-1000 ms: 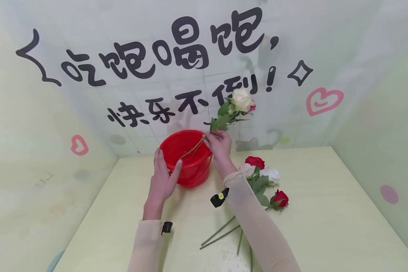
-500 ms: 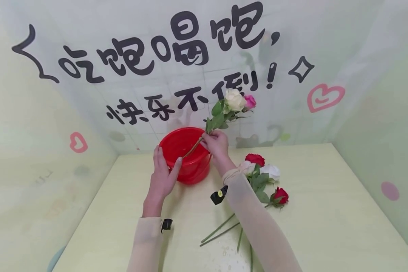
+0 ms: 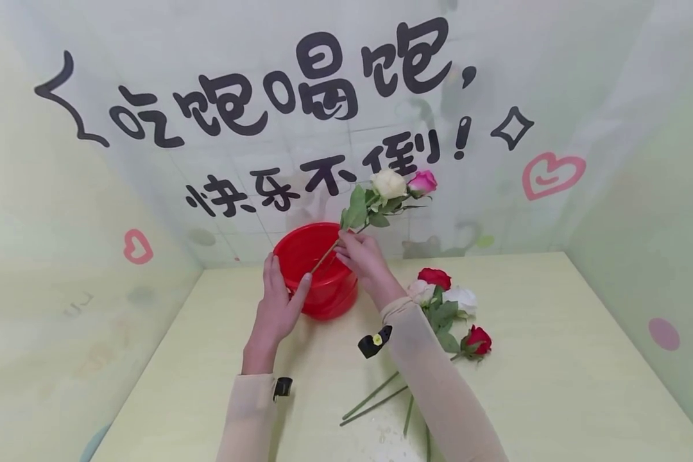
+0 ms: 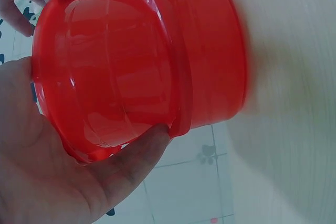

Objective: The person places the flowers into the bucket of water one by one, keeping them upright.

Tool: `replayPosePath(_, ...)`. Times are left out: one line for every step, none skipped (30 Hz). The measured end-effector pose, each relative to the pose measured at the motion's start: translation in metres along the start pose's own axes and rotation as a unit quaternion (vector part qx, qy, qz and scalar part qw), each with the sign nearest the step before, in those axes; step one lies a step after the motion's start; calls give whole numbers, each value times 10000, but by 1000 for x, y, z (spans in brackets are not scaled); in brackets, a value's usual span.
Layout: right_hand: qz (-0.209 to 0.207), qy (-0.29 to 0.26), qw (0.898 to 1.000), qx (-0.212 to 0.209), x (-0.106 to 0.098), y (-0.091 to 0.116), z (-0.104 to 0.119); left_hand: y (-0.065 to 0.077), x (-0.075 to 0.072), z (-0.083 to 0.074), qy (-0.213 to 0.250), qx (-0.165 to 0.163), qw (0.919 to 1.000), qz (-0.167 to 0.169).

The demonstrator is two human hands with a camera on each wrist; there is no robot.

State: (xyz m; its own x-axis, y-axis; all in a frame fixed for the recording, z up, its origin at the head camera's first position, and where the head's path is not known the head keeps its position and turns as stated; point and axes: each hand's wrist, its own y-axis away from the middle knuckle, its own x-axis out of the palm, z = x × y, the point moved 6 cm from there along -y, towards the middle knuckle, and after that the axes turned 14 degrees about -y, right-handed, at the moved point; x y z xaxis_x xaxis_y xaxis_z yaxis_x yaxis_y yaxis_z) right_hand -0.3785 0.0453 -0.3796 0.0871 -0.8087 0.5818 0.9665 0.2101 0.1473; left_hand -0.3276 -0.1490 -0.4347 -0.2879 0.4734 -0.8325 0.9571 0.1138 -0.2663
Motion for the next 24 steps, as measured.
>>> replayPosePath(77, -45, 10000, 27, 0, 0, -1, 0, 0, 0, -3, 10, 10000, -11)
replayPosePath(149, -94, 9998, 60, 0, 0, -1, 0, 0, 0, -5, 19, 10000, -19)
replayPosePath(225, -150, 9996, 96, 0, 0, -2, 0, 0, 0, -7, 24, 10000, -23)
replayPosePath(308, -224, 9992, 124, -1, -1, -3, 0, 0, -1, -11, 33, 10000, -30)
replayPosePath(379, -294, 9987, 158, -1, -1, -3, 0, 0, -1, -17, 39, 10000, -31)
replayPosePath(433, -362, 9982, 193, -2, -1, -3, 0, 0, -1, -11, 45, 10000, -30)
replayPosePath(459, -408, 9978, 234, -3, -2, -4, 0, 0, -1, 0, 51, 10000, -26)
replayPosePath(461, -435, 9976, 271, -4, -2, -4, 0, 0, -1, 0, 53, 10000, -23)
replayPosePath(457, -447, 9975, 300, -5, -2, -5, 0, 0, -1, -2, 49, 10000, -24)
replayPosePath(452, -468, 9974, 315, -6, -2, -4, 0, -1, -2, -7, 51, 10000, -34)
replayPosePath(440, -490, 9973, 327, -6, -2, -3, -1, -1, -2, -5, 52, 10000, -45)
replayPosePath(440, -496, 9972, 333, -6, -2, -3, -1, -2, -3, -1, 55, 10000, -55)
replayPosePath(450, -501, 9972, 335, -6, -2, -2, -1, -2, -3, -9, 59, 10000, -64)
replayPosePath(450, -503, 9972, 335, -6, -2, -2, -2, -2, -3, -14, 64, 9999, -75)
replayPosePath(452, -508, 9971, 335, -6, -2, -1, -2, -2, -4, -19, 68, 9999, -81)
replayPosePath(462, -523, 9970, 334, -5, -2, -1, -2, -2, -4, -13, 71, 9999, -86)
replayPosePath(457, -520, 9970, 334, -5, -1, -1, -2, -1, -3, -6, 67, 9999, -86)
replayPosePath(442, -509, 9971, 342, -5, -1, 0, -2, -1, -3, -7, 59, 9999, -82)
replayPosePath(430, -507, 9972, 351, -6, -1, 0, -2, 0, -3, -7, 53, 10000, -75)
replayPosePath(417, -509, 9972, 364, -6, 0, 0, -1, 0, -2, 0, 44, 10000, -72)
replayPosePath(422, -493, 9972, 377, -6, 0, -1, -1, 1, -2, 11, 18, 10000, -69)
replayPosePath(414, -500, 9971, 394, -7, 0, -1, 0, 1, -1, 23, -6, 10000, -69)
replayPosePath(403, -528, 9969, 416, -8, 1, -1, 0, 1, -1, 32, -13, 10000, -67)
replayPosePath(407, -577, 9965, 439, -9, 1, -1, 1, 1, -1, 38, -23, 10000, -65)
